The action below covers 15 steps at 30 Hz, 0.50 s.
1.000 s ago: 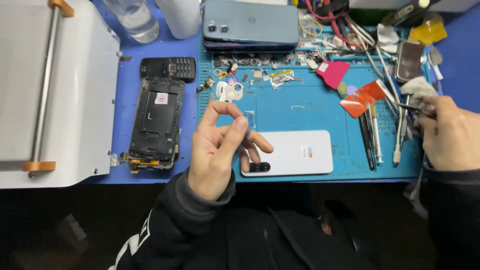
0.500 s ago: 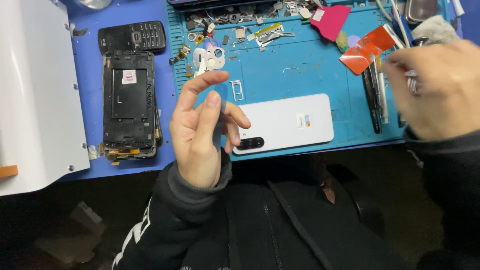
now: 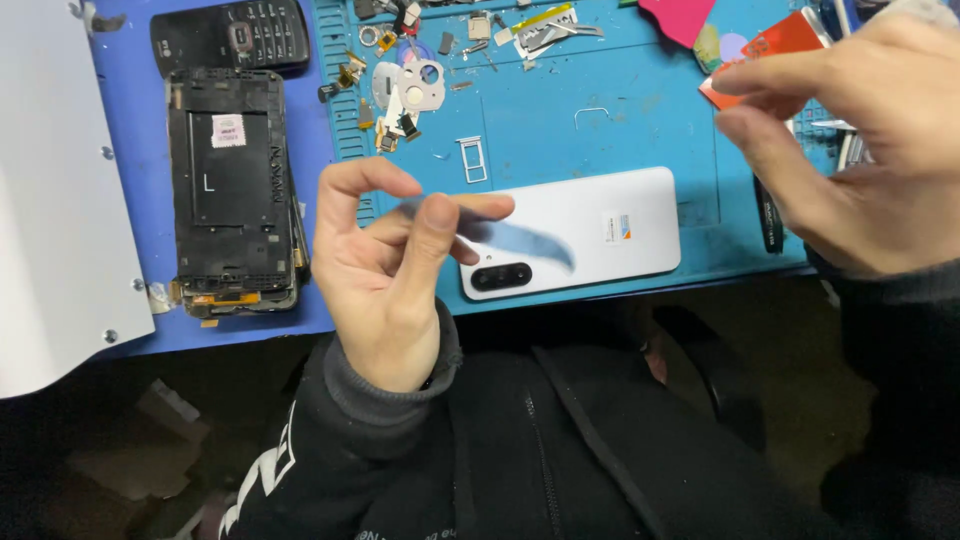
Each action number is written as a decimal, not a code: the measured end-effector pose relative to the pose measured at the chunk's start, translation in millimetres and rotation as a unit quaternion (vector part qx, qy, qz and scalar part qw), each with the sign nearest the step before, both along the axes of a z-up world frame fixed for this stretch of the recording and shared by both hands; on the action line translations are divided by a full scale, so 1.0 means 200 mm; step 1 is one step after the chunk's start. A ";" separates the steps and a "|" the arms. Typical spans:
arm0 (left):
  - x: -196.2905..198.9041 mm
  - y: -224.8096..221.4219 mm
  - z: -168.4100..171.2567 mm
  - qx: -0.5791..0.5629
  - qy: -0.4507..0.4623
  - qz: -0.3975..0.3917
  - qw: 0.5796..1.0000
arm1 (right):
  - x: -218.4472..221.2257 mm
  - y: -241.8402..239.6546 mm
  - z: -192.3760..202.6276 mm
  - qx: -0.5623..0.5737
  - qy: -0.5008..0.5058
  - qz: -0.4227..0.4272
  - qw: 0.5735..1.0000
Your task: Repairing a smartphone by cutting and applying adhesive tape to the back panel.
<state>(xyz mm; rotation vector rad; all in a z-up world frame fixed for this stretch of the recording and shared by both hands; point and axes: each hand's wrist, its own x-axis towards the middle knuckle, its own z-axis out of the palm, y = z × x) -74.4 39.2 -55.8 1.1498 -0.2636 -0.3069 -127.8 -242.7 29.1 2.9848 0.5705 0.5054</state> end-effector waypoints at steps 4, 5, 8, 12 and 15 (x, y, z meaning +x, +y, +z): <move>-0.03 -0.07 0.08 0.018 0.039 -0.033 0.999 | -0.14 -0.04 -0.08 0.268 0.085 -0.052 0.958; -0.06 -0.09 0.06 0.018 0.041 -0.031 0.999 | -0.11 0.03 -0.03 0.268 0.087 -0.050 0.958; -0.14 -0.13 0.03 0.031 -0.016 -0.093 0.995 | -0.07 0.20 0.04 0.294 0.131 0.002 0.947; -0.20 -0.14 -0.02 -0.019 0.032 -0.122 0.992 | -0.14 0.21 -0.10 0.315 0.198 0.076 0.925; -0.20 -0.11 -0.04 0.015 -0.004 -0.119 0.993 | -0.16 0.20 -0.15 0.326 0.236 0.084 0.912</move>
